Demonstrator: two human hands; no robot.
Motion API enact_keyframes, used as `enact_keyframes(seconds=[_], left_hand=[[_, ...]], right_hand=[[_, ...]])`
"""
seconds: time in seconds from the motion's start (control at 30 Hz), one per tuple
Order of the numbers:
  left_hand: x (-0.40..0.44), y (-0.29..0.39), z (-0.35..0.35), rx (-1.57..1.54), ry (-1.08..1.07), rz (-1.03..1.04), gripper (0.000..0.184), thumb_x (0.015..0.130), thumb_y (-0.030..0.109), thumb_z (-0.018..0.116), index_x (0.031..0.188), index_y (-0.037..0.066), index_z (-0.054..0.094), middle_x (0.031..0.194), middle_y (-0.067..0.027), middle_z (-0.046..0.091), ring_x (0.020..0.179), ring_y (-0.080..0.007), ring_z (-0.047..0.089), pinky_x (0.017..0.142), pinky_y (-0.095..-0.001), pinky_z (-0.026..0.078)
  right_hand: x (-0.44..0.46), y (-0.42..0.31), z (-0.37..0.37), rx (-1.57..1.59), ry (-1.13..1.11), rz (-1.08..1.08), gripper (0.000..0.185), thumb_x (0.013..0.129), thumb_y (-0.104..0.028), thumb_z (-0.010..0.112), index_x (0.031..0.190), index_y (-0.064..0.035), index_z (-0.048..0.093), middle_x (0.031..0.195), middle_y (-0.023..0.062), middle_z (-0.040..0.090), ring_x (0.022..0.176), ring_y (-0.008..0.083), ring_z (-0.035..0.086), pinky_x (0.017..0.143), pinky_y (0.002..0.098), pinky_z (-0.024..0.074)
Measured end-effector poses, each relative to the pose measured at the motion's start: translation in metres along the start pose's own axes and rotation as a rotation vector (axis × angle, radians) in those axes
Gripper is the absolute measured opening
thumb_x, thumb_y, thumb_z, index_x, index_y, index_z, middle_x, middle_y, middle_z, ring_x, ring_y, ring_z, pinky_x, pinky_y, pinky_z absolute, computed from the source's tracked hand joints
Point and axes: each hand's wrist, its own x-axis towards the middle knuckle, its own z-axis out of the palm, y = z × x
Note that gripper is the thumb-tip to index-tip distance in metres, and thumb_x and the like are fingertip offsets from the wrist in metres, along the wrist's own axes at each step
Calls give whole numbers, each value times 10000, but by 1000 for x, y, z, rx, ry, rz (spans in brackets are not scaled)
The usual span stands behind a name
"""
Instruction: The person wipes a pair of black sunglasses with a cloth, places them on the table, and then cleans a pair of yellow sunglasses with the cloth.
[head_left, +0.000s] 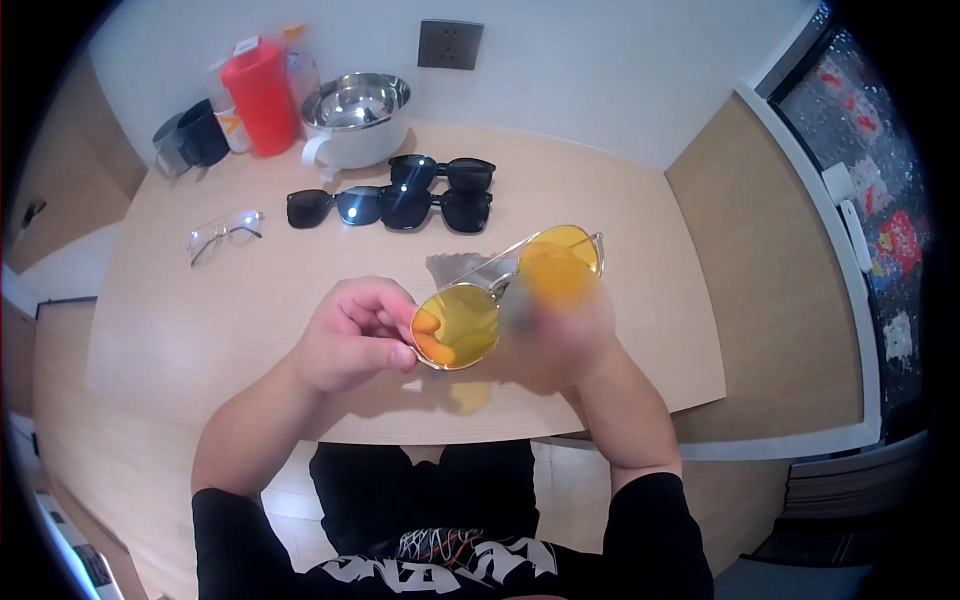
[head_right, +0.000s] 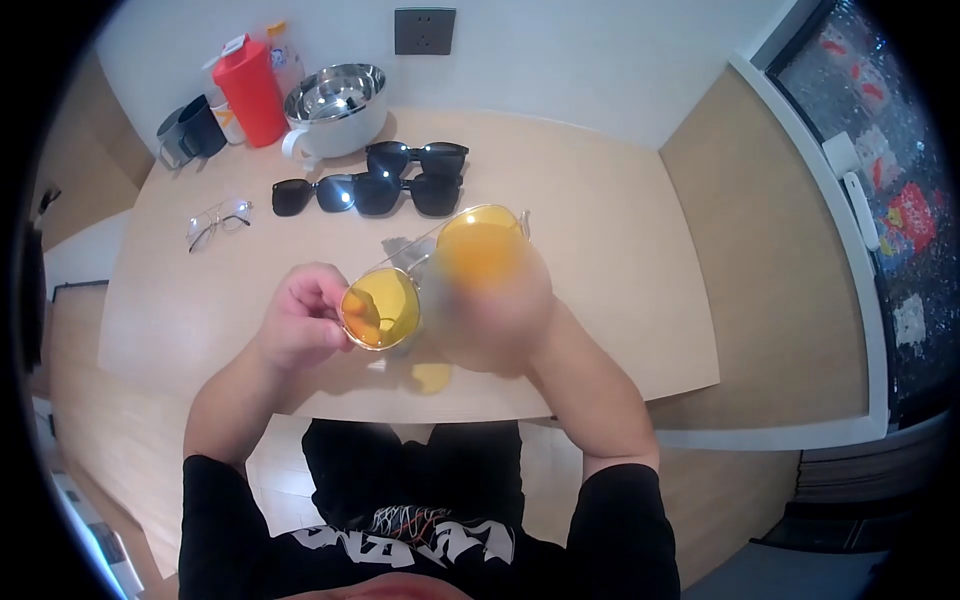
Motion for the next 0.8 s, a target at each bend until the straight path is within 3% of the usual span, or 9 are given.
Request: enact_keyframes(seconds=[0.1, 0.17, 0.23, 0.27, 0.33, 0.43, 0.67, 0.73, 0.8], left_hand=[[1, 1, -1, 7, 20, 19, 232, 796, -43, 666, 1005, 0, 575, 961, -156, 667, 801, -189, 671, 691, -266, 548], [2, 0, -4, -9, 18, 32, 223, 802, -35, 662, 1005, 0, 576, 958, -153, 667, 799, -188, 671, 695, -261, 544], [2, -2, -6, -8, 43, 55, 216, 805, -26, 665, 1001, 0, 577, 953, -149, 667, 799, -188, 671, 698, -262, 543], [1, -2, -6, -8, 56, 64, 213, 807, -21, 667, 999, 0, 577, 951, -147, 667, 799, -188, 671, 699, -262, 542], [2, 0, -7, -10, 45, 69, 221, 799, -41, 667, 998, 1, 579, 954, -145, 666, 811, -189, 672, 713, -269, 545], [0, 0, -7, 34, 64, 62, 243, 782, -79, 667, 995, 2, 583, 962, -146, 666, 839, -192, 672, 731, -279, 550], [-1, -1, -1, 118, 99, 14, 266, 773, -142, 639, 998, -4, 607, 983, -107, 663, 897, -151, 658, 817, -278, 545], [0, -2, 1, 133, 73, 21, 264, 776, -140, 639, 1000, -5, 607, 999, -111, 663, 918, -153, 655, 834, -280, 538], [1, -1, 2, 159, 71, 18, 265, 769, -133, 655, 992, 0, 600, 1009, -120, 663, 931, -165, 655, 845, -290, 534]], right_hand=[[-4, -3, 7, -104, 35, 102, 342, 695, -211, 706, 1013, -122, 615, 995, 34, 598, 940, 235, 577, 817, 357, 461], [-8, 3, 17, -14, 213, 170, 259, 739, -151, 674, 983, -79, 628, 920, 64, 628, 826, 241, 607, 726, 349, 487], [1, -6, 10, -108, 98, 236, 306, 753, -162, 668, 1040, -75, 606, 980, 70, 610, 873, 238, 590, 757, 349, 475], [6, -17, -2, -248, -106, 265, 396, 745, -202, 678, 1112, -93, 577, 1077, 62, 578, 976, 231, 558, 833, 354, 451], [11, -25, -7, -305, -149, 236, 369, 748, -186, 659, 1095, -89, 579, 1067, 67, 574, 961, 234, 553, 819, 354, 450], [17, -28, 2, -82, 178, 159, 154, 763, -72, 608, 911, -49, 642, 848, 91, 629, 726, 258, 606, 647, 346, 498], [7, -21, 9, 2, 141, 45, 381, 822, -170, 657, 1169, -76, 533, 1107, 47, 552, 992, 166, 539, 862, 291, 446], [2, -19, 14, 144, 81, 157, 374, 825, -170, 658, 1164, -74, 531, 1095, 45, 554, 979, 163, 542, 847, 285, 453], [-1, -16, 21, 458, -28, 421, 371, 828, -174, 660, 1161, -75, 529, 1090, 41, 555, 972, 158, 543, 834, 276, 458]])
